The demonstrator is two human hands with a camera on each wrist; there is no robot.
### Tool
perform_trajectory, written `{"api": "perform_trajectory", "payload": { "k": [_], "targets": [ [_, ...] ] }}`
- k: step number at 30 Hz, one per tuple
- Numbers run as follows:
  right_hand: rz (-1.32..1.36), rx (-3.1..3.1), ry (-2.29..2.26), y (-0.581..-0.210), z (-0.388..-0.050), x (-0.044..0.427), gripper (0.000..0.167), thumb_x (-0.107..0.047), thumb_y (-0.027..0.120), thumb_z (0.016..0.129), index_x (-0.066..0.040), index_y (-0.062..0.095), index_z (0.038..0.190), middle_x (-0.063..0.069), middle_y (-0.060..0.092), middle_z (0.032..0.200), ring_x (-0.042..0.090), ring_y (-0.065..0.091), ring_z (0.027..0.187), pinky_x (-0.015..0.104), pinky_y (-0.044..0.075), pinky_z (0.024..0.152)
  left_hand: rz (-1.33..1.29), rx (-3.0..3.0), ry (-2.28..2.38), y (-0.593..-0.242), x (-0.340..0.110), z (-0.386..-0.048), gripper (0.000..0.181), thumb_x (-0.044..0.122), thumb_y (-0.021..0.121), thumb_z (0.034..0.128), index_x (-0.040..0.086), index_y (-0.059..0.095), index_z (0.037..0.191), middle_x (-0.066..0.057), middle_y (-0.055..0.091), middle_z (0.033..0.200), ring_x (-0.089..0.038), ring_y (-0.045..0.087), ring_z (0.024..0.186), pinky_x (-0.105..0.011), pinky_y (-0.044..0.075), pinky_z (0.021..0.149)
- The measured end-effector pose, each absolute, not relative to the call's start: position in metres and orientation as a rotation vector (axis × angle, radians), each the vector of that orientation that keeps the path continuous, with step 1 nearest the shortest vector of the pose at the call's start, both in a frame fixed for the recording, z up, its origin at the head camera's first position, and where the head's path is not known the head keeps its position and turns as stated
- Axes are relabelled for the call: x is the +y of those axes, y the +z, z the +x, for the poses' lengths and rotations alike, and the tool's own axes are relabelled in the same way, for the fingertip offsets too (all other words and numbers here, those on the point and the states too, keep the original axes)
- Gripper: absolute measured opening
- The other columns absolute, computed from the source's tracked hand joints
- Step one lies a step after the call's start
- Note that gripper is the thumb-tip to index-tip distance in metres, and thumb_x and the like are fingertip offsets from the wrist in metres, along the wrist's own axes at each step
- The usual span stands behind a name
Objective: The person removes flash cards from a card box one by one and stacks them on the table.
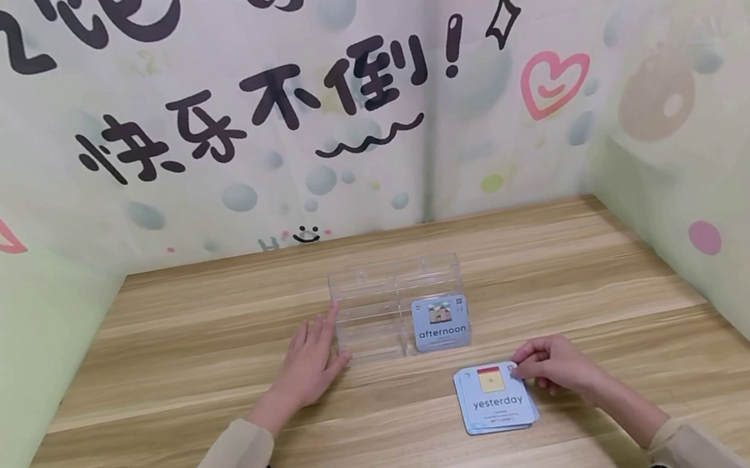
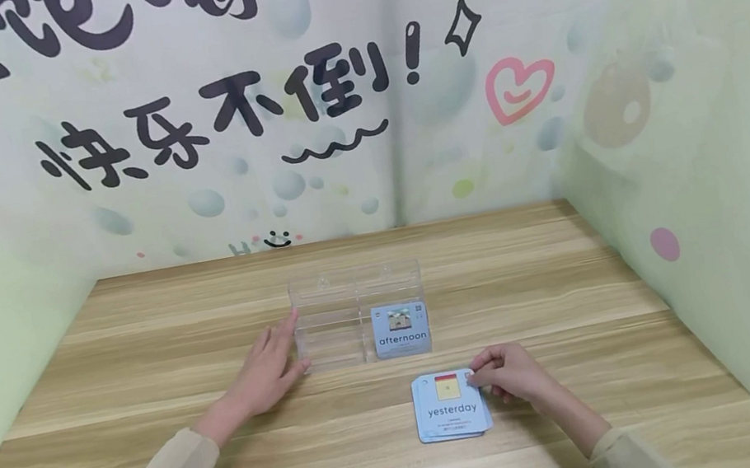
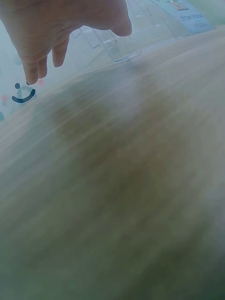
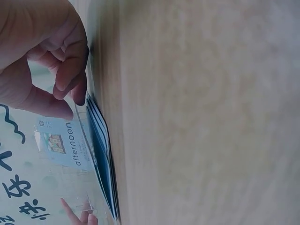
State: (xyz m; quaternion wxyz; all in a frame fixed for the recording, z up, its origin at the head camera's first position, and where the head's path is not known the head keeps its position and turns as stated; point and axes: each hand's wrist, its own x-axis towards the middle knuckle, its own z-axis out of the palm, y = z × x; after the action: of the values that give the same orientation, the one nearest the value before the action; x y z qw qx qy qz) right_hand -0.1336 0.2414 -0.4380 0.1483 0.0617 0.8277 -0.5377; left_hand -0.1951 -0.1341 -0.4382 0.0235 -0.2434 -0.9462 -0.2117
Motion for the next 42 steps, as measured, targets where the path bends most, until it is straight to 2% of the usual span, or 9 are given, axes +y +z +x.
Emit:
{"api": "perform_trajectory", "payload": {
  "k": [8, 21, 30, 42],
  "targets": [
    [0.196, 2.371, -1.547, -0.435, -0.133, 0.244, 0.026, -0.011, 0.07, 0.076, 0.004, 0.061, 0.095, 0.001, 0.054, 0.063, 0.01, 0.043, 0.051, 0.022, 0.039, 0.044, -0.749, -2.958, -0.646, -0.437, -0.134, -0.195, 0.076, 0.035, 0.05, 0.0928, 0.015, 0.0, 0.147, -0.03, 0.024, 0.141, -0.051, 0.016, 0.129, -0.061, 0.015, 0.103],
    [0.147, 2.38, -1.575, -0.422, -0.135, 0.248, 0.034, -0.014, 0.068, 0.079, 0.007, 0.057, 0.103, 0.003, 0.057, 0.07, 0.01, 0.043, 0.053, 0.021, 0.039, 0.047, -0.76, -2.949, -0.662, -0.437, -0.134, -0.196, 0.077, 0.034, 0.051, 0.0923, 0.015, -0.001, 0.147, -0.03, 0.023, 0.142, -0.051, 0.016, 0.129, -0.061, 0.014, 0.103],
    [0.15, 2.48, -1.536, -0.414, -0.145, 0.24, 0.035, -0.018, 0.066, 0.08, 0.004, 0.058, 0.106, 0.002, 0.062, 0.082, 0.016, 0.052, 0.07, 0.027, 0.044, 0.059, -0.758, -2.953, -0.67, -0.437, -0.134, -0.195, 0.078, 0.034, 0.051, 0.0924, 0.015, -0.001, 0.147, -0.031, 0.022, 0.142, -0.051, 0.016, 0.129, -0.061, 0.014, 0.103],
    [0.121, 2.486, -1.582, -0.406, -0.157, 0.228, 0.039, -0.019, 0.065, 0.083, 0.006, 0.055, 0.111, 0.004, 0.063, 0.09, 0.016, 0.054, 0.077, 0.03, 0.047, 0.064, -0.759, -2.965, -0.671, -0.435, -0.134, -0.194, 0.078, 0.033, 0.05, 0.0926, 0.016, -0.003, 0.147, -0.029, 0.022, 0.143, -0.051, 0.015, 0.129, -0.062, 0.015, 0.103]
  ]
}}
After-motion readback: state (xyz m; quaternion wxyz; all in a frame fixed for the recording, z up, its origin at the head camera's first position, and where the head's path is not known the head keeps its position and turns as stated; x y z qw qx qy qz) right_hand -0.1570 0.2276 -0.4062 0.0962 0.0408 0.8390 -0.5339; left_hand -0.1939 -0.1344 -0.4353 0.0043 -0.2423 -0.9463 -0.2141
